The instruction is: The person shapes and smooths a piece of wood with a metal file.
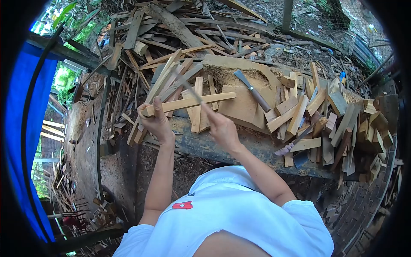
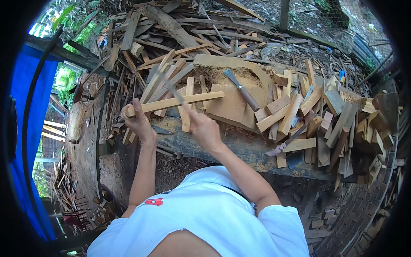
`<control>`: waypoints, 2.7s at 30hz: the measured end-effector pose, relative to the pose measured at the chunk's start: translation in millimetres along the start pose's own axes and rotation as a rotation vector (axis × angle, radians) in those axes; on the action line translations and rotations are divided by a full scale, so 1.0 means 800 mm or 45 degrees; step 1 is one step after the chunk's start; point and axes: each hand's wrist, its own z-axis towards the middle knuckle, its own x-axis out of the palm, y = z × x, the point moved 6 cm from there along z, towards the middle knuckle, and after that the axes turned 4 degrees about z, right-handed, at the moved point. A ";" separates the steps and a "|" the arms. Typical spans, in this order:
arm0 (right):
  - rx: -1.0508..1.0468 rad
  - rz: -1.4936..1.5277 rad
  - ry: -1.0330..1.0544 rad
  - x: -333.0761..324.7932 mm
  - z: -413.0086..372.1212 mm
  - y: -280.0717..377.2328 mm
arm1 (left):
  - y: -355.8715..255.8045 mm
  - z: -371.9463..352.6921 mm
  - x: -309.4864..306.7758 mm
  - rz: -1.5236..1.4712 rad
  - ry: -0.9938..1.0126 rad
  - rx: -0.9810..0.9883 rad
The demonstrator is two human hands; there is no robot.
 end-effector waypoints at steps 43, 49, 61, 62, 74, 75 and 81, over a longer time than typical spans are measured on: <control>0.536 0.049 -0.204 -0.032 -0.011 -0.229 | 0.043 0.018 -0.032 -0.179 0.269 -0.226; 0.550 -0.263 0.167 -0.029 -0.005 -0.165 | 0.037 0.019 -0.017 -0.458 0.498 -0.352; 0.564 -0.262 0.093 -0.029 -0.001 -0.197 | 0.028 0.022 -0.009 -0.523 0.582 -0.428; 0.575 -0.258 0.090 -0.026 0.000 -0.209 | 0.027 0.022 -0.009 -0.516 0.596 -0.430; 0.519 -0.238 0.069 -0.024 0.014 -0.194 | 0.025 0.029 -0.001 -0.476 0.762 -0.372; 0.486 -0.214 0.097 -0.021 0.011 -0.170 | 0.026 0.031 -0.003 -0.470 0.753 -0.373; 0.587 -0.260 0.089 -0.028 0.009 -0.199 | 0.020 0.021 -0.003 -0.479 0.762 -0.407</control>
